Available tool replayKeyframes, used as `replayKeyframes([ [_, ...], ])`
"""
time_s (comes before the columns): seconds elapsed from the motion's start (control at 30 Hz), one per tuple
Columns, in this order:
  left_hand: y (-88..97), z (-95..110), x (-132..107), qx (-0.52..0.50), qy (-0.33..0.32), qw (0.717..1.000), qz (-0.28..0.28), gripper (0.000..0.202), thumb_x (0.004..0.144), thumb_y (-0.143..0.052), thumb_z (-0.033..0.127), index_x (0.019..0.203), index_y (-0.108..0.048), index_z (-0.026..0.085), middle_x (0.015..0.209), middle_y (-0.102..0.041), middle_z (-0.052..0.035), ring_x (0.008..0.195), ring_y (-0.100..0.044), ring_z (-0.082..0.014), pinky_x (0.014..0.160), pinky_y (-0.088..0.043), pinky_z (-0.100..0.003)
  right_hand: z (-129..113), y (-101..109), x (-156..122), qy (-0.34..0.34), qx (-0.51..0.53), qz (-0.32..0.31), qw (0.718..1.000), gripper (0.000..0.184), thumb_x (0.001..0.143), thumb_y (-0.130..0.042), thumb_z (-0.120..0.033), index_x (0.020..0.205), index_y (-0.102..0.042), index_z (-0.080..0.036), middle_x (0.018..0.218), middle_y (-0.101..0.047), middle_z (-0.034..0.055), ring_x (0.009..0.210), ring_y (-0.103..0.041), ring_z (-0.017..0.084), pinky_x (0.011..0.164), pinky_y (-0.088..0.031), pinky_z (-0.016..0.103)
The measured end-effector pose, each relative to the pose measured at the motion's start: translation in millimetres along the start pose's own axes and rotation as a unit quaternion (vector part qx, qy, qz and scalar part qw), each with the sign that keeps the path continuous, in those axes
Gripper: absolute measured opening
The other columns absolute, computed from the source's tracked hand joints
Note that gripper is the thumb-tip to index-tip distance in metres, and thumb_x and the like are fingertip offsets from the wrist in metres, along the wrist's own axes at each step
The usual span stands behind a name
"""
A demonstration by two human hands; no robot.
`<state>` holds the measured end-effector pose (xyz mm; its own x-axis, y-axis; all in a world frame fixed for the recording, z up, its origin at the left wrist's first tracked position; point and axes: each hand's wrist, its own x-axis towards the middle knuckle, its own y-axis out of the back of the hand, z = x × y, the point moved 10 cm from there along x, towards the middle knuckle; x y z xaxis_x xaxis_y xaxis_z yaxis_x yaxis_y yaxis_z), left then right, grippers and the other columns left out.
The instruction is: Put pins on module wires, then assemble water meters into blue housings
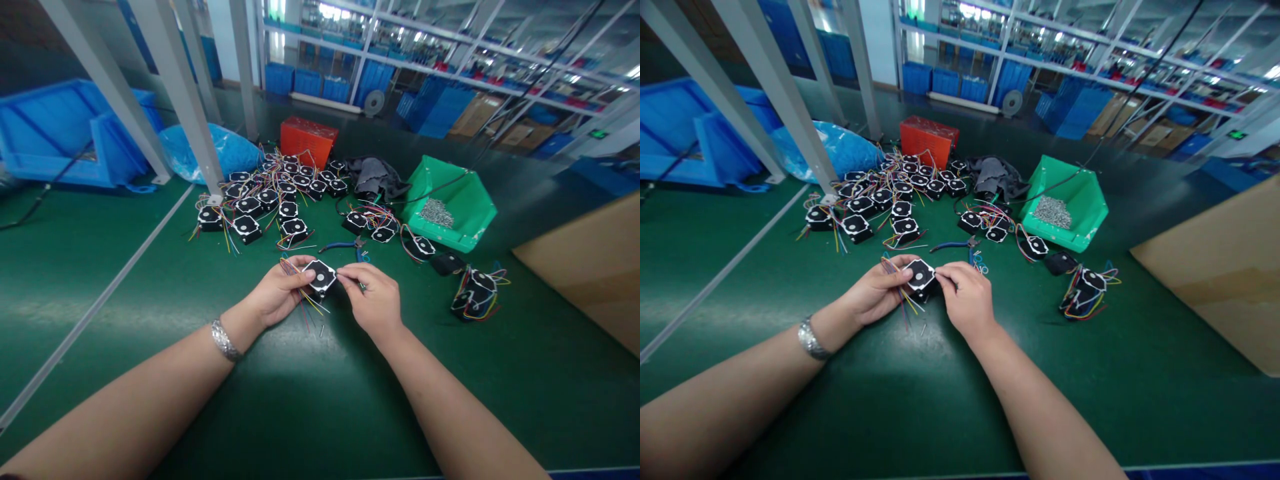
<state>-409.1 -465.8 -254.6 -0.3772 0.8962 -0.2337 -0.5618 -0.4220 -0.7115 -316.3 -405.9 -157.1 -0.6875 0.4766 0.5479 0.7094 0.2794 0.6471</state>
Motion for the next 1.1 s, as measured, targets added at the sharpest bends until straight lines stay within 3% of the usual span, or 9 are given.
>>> replayKeyframes([
  [0.13,-0.3,-1,0,-0.002,0.003,1.000,0.001,0.027,0.059,-0.069,0.009,0.084,-0.059,0.012,0.075,-0.063,-0.0024,0.066,-0.059,-0.0109,0.065,-0.047,-0.022,6,0,-1,-0.024,-0.001,0.008,1.000,0.015,0.078,-0.051,-0.020,0.076,-0.065,-0.019,0.077,-0.065,0.0034,0.074,-0.060,0.014,0.070,-0.048,0.027],
  [0.33,6.2,4,4,-0.029,-0.017,0.999,0.017,0.020,0.062,-0.066,0.007,0.081,-0.059,0.011,0.072,-0.063,-0.0022,0.066,-0.060,-0.0105,0.064,-0.048,-0.021,-1,-12,1,0.017,0.013,-0.064,0.998,0.019,0.080,-0.047,-0.015,0.087,-0.065,-0.018,0.088,-0.063,0.0036,0.083,-0.058,0.012,0.076,-0.045,0.025],
  [0.43,12.6,8,7,-0.059,-0.029,0.997,0.037,0.014,0.066,-0.062,0.007,0.079,-0.059,0.011,0.073,-0.064,-0.0029,0.066,-0.060,-0.0105,0.066,-0.048,-0.021,17,-21,1,-0.035,-0.047,-0.103,0.993,0.022,0.080,-0.048,-0.016,0.096,-0.062,-0.016,0.094,-0.060,0.0059,0.087,-0.055,0.014,0.079,-0.043,0.026],
  [0.57,15.5,8,9,-0.083,-0.027,0.995,0.048,0.007,0.072,-0.058,0.011,0.079,-0.058,0.011,0.077,-0.065,-0.0051,0.072,-0.062,-0.0144,0.071,-0.050,-0.029,40,-43,-4,-0.076,-0.203,-0.211,0.953,0.020,0.077,-0.054,-0.027,0.090,-0.064,-0.015,0.086,-0.056,0.0081,0.084,-0.051,0.019,0.075,-0.041,0.030],
  [0.67,15.2,7,9,-0.075,-0.024,0.995,0.055,0.006,0.075,-0.056,0.014,0.079,-0.059,0.011,0.077,-0.066,-0.0063,0.073,-0.062,-0.0166,0.071,-0.051,-0.033,35,-55,-6,-0.034,-0.253,-0.260,0.931,0.019,0.077,-0.055,-0.026,0.092,-0.063,-0.018,0.087,-0.055,0.0076,0.085,-0.049,0.019,0.074,-0.037,0.030],
  [0.8,13.8,5,7,-0.072,-0.021,0.995,0.059,0.004,0.072,-0.057,0.011,0.076,-0.058,0.011,0.074,-0.065,-0.0046,0.069,-0.061,-0.0139,0.069,-0.050,-0.030,18,-66,-9,0.033,-0.283,-0.306,0.908,0.019,0.082,-0.044,-0.017,0.084,-0.063,-0.016,0.082,-0.056,0.0078,0.082,-0.048,0.019,0.071,-0.035,0.029],
  [0.97,11.5,4,7,-0.066,-0.013,0.996,0.052,0.015,0.065,-0.059,0.002,0.076,-0.057,0.011,0.063,-0.061,-0.0006,0.058,-0.058,-0.0094,0.062,-0.048,-0.023,7,-66,-13,0.033,-0.333,-0.354,0.873,0.022,0.081,-0.036,-0.008,0.081,-0.058,-0.012,0.078,-0.056,0.0103,0.075,-0.053,0.020,0.065,-0.037,0.029],
  [1.1,11.9,4,6,-0.033,-0.009,0.998,0.051,0.018,0.063,-0.060,0.004,0.079,-0.059,0.011,0.070,-0.064,-0.0032,0.063,-0.060,-0.0120,0.065,-0.049,-0.026,12,-60,-18,-0.002,-0.337,-0.373,0.865,0.023,0.077,-0.035,-0.004,0.082,-0.056,-0.012,0.075,-0.057,0.0108,0.070,-0.056,0.021,0.060,-0.038,0.029],
])
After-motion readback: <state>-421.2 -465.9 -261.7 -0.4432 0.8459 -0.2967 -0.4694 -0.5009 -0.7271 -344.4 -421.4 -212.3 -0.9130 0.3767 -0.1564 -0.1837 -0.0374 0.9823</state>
